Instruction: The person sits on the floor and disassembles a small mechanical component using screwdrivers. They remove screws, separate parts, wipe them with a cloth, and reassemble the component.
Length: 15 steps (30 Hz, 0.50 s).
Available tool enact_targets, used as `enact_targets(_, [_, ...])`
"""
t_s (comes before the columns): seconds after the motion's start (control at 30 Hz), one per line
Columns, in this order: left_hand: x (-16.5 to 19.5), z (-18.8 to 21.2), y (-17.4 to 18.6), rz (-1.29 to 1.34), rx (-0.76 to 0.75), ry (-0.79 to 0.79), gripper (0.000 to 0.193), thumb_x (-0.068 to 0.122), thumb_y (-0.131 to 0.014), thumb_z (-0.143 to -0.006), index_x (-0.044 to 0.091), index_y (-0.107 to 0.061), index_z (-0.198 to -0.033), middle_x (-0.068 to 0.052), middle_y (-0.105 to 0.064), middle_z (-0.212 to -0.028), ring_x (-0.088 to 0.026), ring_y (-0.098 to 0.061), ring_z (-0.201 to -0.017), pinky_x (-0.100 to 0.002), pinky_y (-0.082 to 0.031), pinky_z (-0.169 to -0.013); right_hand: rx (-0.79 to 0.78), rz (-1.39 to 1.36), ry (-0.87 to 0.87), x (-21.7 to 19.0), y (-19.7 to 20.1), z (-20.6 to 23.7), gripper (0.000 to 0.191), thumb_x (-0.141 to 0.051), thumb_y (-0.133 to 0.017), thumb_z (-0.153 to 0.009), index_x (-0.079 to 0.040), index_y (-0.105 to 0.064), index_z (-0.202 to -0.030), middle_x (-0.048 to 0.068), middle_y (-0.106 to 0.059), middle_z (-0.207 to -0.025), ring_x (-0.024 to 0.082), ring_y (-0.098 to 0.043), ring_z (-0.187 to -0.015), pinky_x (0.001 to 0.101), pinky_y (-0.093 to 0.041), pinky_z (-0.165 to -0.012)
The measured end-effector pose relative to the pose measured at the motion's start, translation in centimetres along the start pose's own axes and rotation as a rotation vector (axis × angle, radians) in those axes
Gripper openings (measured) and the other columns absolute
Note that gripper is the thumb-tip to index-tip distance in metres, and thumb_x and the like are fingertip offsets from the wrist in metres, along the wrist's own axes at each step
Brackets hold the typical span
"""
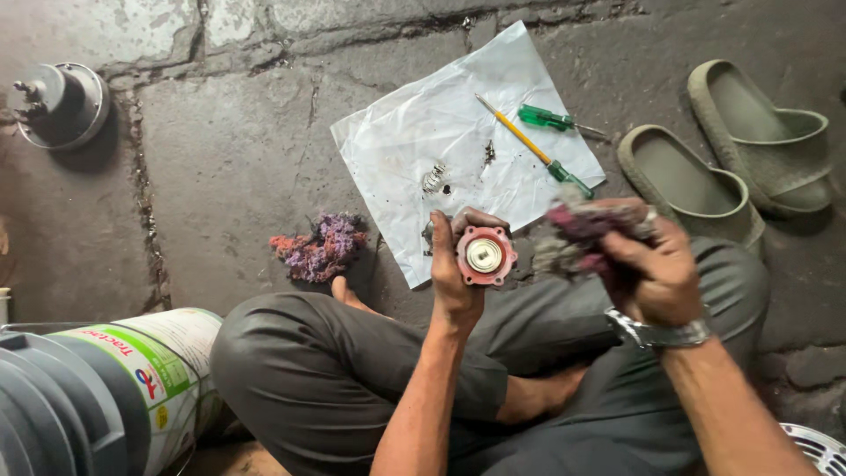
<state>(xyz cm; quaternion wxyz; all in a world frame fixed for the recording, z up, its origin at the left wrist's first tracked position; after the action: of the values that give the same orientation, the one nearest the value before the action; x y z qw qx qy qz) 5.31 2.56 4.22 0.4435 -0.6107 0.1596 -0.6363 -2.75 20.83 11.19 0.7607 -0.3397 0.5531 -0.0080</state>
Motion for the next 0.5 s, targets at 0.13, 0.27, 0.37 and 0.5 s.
enact_targets(0.13, [-1.5,-0.1,0.5,-0.015,0.014,0.082,0.068,0.062,-0.029,-0.107,0.003,-0.063,-0.1,-0.007,-0.065,-0.08,-0.016,-0.063,-0.066,-0.028,-0.05,-0.057,-0.114,0.552,-0.056,1.8,-2.4,-1.5,0.04,-0.009,-0.069,-0.091,0.001,-0.067,-0.129,0.014,-0.074,-0.119,0.025,-0.073,-0.099,0.0364,-0.064,-0.079])
enact_targets(0.27, [-1.1,-0.7,1.7,-0.157,0.13,-0.013,0.061,0.055,-0.035,-0.116,0.001,-0.059,-0.104,-0.005,-0.06,-0.09,-0.013,-0.058,-0.078,-0.027,-0.047,-0.066,-0.482,1.201,0.564,1.5,-8.0,-1.7,0.067,-0.023,-0.088,-0.069,-0.006,-0.065,-0.13,0.021,-0.063,-0.111,0.034,-0.066,-0.096,0.0402,-0.056,-0.082])
enact_targets(0.37, [1.1,-1.8,2.3,-0.559,0.232,-0.159,0.07,0.057,-0.031,-0.11,-0.002,-0.066,-0.095,-0.009,-0.068,-0.077,-0.015,-0.064,-0.068,-0.027,-0.051,-0.062,-0.319,1.157,0.458,3.3,-8.1,-2.4,0.055,-0.015,-0.091,-0.071,-0.009,-0.071,-0.123,0.012,-0.066,-0.101,0.027,-0.067,-0.086,0.039,-0.056,-0.076])
enact_targets(0.5, [2.2,-3.4,3.2,-0.392,0.282,-0.173,0.068,0.056,-0.03,-0.108,-0.002,-0.064,-0.097,-0.01,-0.068,-0.08,-0.018,-0.067,-0.071,-0.03,-0.055,-0.066,-0.437,0.744,0.17,7.3,-7.9,-0.1,0.03,0.0,-0.075,-0.082,-0.005,-0.077,-0.112,0.007,-0.067,-0.101,0.019,-0.074,-0.088,0.0355,-0.061,-0.075])
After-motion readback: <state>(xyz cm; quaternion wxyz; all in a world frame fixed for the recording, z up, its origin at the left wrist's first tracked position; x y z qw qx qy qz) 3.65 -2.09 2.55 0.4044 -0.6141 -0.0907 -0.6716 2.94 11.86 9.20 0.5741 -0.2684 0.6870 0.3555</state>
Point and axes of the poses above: each hand's wrist, its own z-axis away from the middle knuckle, its own y-axis out of the back of the hand, x = y × z, the point moved 8 cm from there along -z, towards the middle knuckle
